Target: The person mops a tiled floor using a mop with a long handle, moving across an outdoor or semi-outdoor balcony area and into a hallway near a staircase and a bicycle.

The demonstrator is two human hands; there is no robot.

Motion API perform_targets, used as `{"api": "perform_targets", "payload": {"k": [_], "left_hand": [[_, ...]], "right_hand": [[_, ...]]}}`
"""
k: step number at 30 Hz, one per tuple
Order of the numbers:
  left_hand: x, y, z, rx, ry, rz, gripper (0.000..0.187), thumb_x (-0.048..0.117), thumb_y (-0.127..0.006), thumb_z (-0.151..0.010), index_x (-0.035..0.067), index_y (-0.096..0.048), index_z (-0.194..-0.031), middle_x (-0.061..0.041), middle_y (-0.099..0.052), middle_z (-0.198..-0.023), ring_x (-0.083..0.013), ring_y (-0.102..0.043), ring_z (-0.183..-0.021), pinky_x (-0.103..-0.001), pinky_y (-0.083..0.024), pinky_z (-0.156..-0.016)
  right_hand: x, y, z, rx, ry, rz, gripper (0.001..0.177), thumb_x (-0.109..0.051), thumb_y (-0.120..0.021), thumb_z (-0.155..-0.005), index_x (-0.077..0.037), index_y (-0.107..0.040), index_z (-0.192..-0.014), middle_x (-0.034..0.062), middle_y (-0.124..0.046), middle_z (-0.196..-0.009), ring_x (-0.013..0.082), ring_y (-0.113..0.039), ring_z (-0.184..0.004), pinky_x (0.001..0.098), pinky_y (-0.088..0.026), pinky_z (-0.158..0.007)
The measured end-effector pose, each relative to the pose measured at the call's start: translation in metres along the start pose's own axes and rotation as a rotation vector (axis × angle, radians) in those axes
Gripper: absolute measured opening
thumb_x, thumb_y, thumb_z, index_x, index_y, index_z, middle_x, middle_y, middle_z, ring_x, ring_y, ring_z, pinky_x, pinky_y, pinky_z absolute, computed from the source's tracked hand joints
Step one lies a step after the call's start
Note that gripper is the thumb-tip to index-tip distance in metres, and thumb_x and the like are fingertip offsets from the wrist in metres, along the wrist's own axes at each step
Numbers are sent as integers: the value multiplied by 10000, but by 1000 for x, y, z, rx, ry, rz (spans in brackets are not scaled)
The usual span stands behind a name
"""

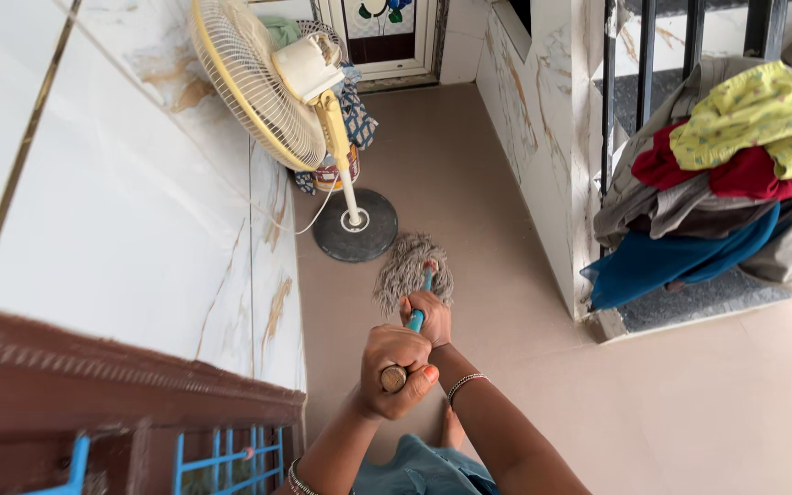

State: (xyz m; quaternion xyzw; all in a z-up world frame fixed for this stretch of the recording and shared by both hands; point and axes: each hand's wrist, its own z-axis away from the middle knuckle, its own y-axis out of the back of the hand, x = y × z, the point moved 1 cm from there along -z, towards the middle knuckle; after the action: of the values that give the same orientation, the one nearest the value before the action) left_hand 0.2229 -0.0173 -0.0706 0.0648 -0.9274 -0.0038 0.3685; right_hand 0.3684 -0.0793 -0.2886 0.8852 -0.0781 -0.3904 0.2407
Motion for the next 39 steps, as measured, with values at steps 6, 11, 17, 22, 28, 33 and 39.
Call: {"api": "perform_targets", "payload": {"k": [6,11,17,22,28,33,39], "left_hand": [[-131,-9,-23,49,16,-77,316,10,-625,-764,60,-346,-622,-91,-422,-559,-252,-443,-490,-379,-327,-504],[-202,-9,-38,133,191,-279,261,-21,-595,-774,9,-393,-610,-107,-420,-571,-242,-390,-522,-372,-319,-528],[-178,-48,-98,189,327,-301,315,20,-608,-845,10,-398,-611,-79,-437,-533,-155,-406,-483,-346,-319,-493],[-99,-54,-167,100,261,-207,347,126,-649,-905,40,-472,-619,-62,-511,-548,-116,-468,-506,-307,-360,-507],[-89,-65,-208,-3,56,37,395,207,-641,-935,76,-420,-635,-45,-428,-586,-143,-401,-561,-331,-331,-603],[-123,-57,-226,14,28,9,406,153,-675,-872,75,-377,-609,-40,-372,-538,-166,-324,-487,-350,-287,-588],[-209,-56,-269,-11,-19,-168,337,89,-636,-791,89,-372,-582,-41,-371,-516,-194,-348,-455,-373,-296,-618]], "right_hand": [[80,-3,-65,-205,-353,51,332,-249,-752,-876,-117,-562,-1115,147,-626,-1136,382,-567,-1086,498,-479,-870],[120,-4,-88,-324,-130,-87,579,-79,-703,-811,-152,-476,-1339,148,-460,-1475,421,-495,-1302,488,-500,-981],[113,37,-139,-344,-303,-20,307,-292,-767,-899,-101,-577,-1046,87,-655,-1065,318,-692,-902,445,-540,-739],[96,70,-172,-410,41,7,261,-271,-754,-844,-86,-577,-796,70,-612,-819,254,-635,-757,386,-481,-638],[56,57,-153,150,317,-623,310,-247,-750,-867,-80,-509,-970,58,-524,-914,194,-547,-838,340,-471,-735],[109,40,-184,262,167,-527,241,-219,-720,-928,-81,-533,-994,52,-549,-923,178,-551,-831,325,-470,-745],[189,3,-247,369,99,-419,161,-186,-684,-1001,-81,-563,-1023,44,-578,-933,158,-555,-822,308,-468,-759]]}}
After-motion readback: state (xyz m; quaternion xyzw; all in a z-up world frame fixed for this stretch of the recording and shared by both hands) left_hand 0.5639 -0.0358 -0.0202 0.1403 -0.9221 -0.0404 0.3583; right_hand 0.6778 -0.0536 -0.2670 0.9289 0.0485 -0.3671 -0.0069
